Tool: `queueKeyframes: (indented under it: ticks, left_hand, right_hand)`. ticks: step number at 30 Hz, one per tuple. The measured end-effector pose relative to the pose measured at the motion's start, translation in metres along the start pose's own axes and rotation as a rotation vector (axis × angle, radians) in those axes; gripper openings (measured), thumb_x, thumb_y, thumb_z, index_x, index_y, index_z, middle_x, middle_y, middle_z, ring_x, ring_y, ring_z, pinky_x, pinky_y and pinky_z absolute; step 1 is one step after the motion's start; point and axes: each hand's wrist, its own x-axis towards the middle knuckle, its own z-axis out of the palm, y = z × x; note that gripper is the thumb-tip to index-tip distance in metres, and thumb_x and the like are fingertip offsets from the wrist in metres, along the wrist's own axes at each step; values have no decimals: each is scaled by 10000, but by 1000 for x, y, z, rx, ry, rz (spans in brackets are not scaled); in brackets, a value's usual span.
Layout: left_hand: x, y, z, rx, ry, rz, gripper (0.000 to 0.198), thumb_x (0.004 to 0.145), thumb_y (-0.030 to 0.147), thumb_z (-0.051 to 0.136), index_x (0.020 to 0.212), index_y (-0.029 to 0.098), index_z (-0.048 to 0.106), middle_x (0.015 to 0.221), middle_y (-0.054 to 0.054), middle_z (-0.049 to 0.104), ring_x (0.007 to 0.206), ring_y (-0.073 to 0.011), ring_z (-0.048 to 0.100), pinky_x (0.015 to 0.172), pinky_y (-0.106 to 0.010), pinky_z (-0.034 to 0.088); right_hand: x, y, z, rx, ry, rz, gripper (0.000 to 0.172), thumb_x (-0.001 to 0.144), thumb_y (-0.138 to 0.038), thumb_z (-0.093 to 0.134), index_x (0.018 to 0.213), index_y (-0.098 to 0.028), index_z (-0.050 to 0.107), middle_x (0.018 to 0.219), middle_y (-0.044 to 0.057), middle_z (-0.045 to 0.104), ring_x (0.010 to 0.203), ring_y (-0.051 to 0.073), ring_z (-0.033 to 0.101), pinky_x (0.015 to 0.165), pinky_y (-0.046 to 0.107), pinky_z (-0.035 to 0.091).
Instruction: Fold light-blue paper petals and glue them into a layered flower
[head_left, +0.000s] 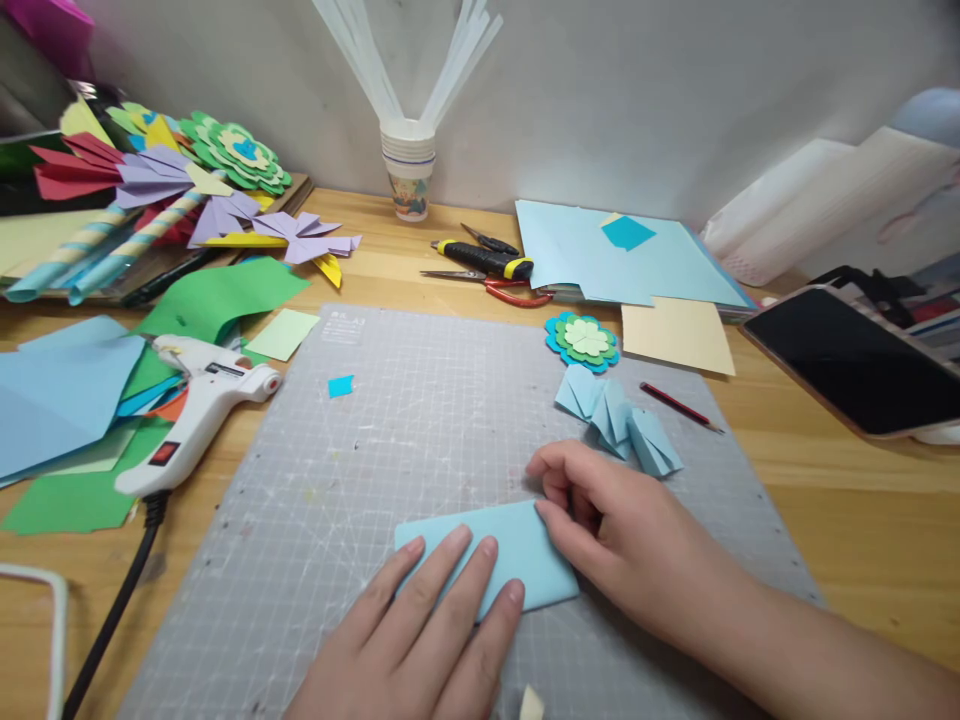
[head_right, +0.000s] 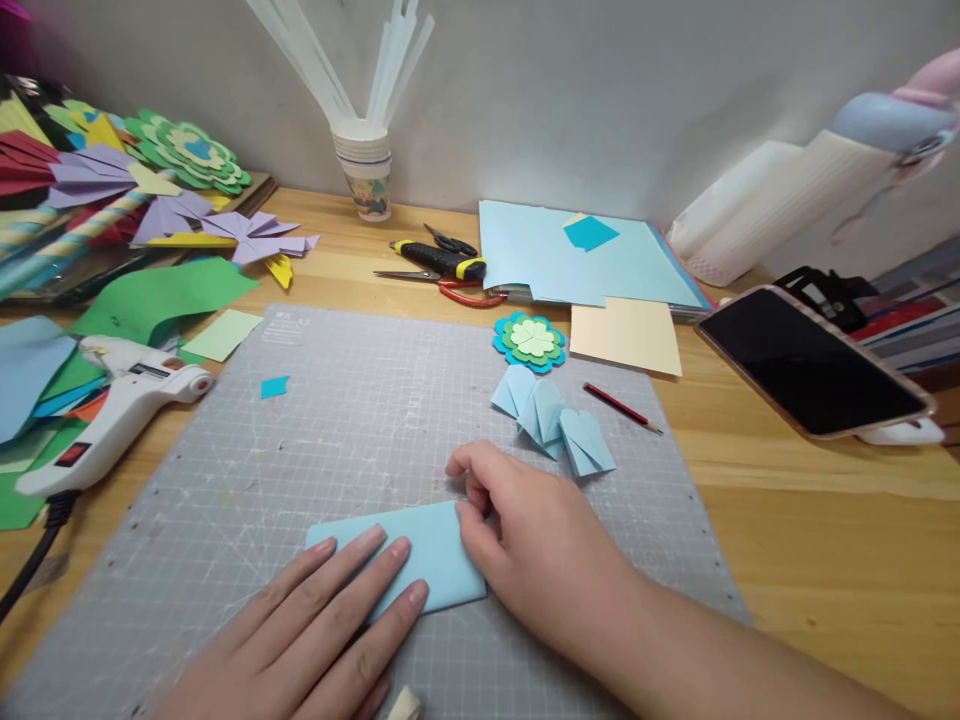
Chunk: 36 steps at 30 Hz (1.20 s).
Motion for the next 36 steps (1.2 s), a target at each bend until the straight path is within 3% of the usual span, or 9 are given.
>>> queueKeyframes:
  ticks: [7,13,18,36]
  left_hand:
    - [-2,0,1,5,-11,-15,299,918,269,458,1163,282,629,1229,26,667,1173,-172,563,1108,-349,275]
    - [-2,-2,4,25,51,37,288,921,286,452,1139,271,640,1198,17,682,1154,-176,574,1109,-360,274]
    - [-1,0,0,-2,-20,-14,286,923,294,475,1167,283,625,1238,26,661,1186,-173,559,1113,-354,282]
    - [-1,1,-1,7,-12,-4,294,911,290,485,1168,272,626,1243,19,658,1181,-176,561,1114,-356,277]
  right_hand:
    - [-1,-2,-2,33,-16,-13,170,850,-140,478,983,-239,517,730,-36,571,601,123,546,559,258,389]
    - [-2,-2,-2,37,-27,-9,169,861,-154,477,1001,-235,524,739,-29,578,586,121,546,551,257,392]
    - [-2,-2,-2,24,-25,-18,184,865,-154,475,1026,-228,521,741,-24,580,590,124,552,552,259,398]
    - [-2,-2,-2,36,-23,-3,190,865,-156,484,1032,-235,526,743,-29,580,588,120,553,550,257,399]
